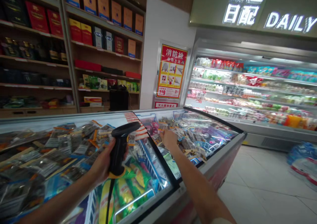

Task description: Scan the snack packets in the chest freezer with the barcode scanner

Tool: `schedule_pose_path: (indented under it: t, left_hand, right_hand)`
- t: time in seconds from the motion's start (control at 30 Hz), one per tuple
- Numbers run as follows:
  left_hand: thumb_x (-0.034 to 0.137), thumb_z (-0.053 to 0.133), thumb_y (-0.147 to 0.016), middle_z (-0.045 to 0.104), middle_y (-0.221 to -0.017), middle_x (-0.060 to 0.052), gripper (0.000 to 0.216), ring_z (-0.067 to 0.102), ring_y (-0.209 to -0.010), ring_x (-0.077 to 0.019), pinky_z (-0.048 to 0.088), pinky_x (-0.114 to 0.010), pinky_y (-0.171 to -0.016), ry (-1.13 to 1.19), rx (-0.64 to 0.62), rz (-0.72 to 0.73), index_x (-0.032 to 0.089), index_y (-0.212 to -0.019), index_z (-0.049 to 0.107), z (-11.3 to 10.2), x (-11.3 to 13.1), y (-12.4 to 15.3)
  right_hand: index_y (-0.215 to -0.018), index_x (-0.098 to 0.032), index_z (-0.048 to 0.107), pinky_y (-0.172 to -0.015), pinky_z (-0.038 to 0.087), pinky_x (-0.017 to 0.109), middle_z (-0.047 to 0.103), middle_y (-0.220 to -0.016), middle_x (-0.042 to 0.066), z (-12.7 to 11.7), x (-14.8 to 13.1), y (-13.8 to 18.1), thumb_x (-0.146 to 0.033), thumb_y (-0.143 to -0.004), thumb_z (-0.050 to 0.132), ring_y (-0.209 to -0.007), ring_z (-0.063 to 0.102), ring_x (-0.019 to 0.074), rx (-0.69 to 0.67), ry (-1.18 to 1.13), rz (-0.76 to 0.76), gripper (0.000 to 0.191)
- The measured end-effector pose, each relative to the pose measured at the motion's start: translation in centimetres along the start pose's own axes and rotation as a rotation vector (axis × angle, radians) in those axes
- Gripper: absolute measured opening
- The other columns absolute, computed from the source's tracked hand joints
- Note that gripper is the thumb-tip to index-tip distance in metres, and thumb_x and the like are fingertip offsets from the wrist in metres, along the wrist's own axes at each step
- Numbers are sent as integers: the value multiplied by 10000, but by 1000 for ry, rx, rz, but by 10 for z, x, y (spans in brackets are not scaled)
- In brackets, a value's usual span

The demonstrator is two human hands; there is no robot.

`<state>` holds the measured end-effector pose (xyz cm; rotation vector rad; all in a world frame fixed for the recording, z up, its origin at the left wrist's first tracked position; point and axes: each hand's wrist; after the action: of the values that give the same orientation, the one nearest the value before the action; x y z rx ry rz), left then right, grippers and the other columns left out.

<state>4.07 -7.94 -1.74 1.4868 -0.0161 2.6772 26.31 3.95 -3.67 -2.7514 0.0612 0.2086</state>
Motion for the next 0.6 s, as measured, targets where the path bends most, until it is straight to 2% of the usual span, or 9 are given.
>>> schedule_pose_path:
  t: [0.13, 0.3, 0.4, 0.53, 0.6]
  left_hand:
    - [503, 543, -687, 607, -598, -23, 391, 528, -489, -86, 415, -189, -472, -39, -99, 60, 116, -714, 593, 0, -4, 8]
    - [505, 558, -673, 588, -580, -3, 369, 534, -452, -97, 401, -213, -437, -60, -81, 36, 137, -690, 553, -4, -12, 15]
    - [519, 553, -667, 583, -579, -1, 383, 506, -404, -85, 356, -204, -388, -71, -80, 39, 137, -686, 545, -1, -17, 16]
    - [533, 509, -695, 571, -509, -21, 425, 484, -389, -78, 348, -196, -397, -95, -113, 22, 113, -669, 569, 4, -17, 18]
    - [540, 490, -702, 576, -513, -20, 434, 481, -394, -76, 353, -192, -401, -61, -100, 3, 117, -682, 578, 2, -14, 20]
  right_hand:
    - [-943, -126, 599, -719, 424, 336, 624, -945, 168, 9, -19, 0, -433, -812, 375, -897, 587, 256, -127, 0, 135, 401]
    - [-925, -118, 585, -721, 432, 335, 603, -1003, 182, 21, -23, -12, -418, -759, 480, -914, 586, 255, -168, -61, 297, 359]
    - [-1014, -115, 524, -721, 435, 344, 619, -970, 165, 30, -17, -12, -359, -725, 532, -900, 592, 261, -110, -158, 325, 379]
    - [-1169, -99, 395, -751, 425, 375, 630, -943, 148, 35, -12, -10, -271, -713, 520, -891, 591, 265, 66, -326, 380, 503]
    - [-1165, -103, 413, -760, 424, 354, 636, -926, 127, 34, -12, -10, -249, -707, 499, -883, 590, 249, 169, -436, 398, 488]
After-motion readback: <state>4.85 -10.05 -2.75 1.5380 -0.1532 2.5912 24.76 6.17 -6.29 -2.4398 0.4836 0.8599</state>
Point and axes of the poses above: each hand's wrist, its own y-axis away from the middle knuckle, its own z-axis out of the palm, x = y × z
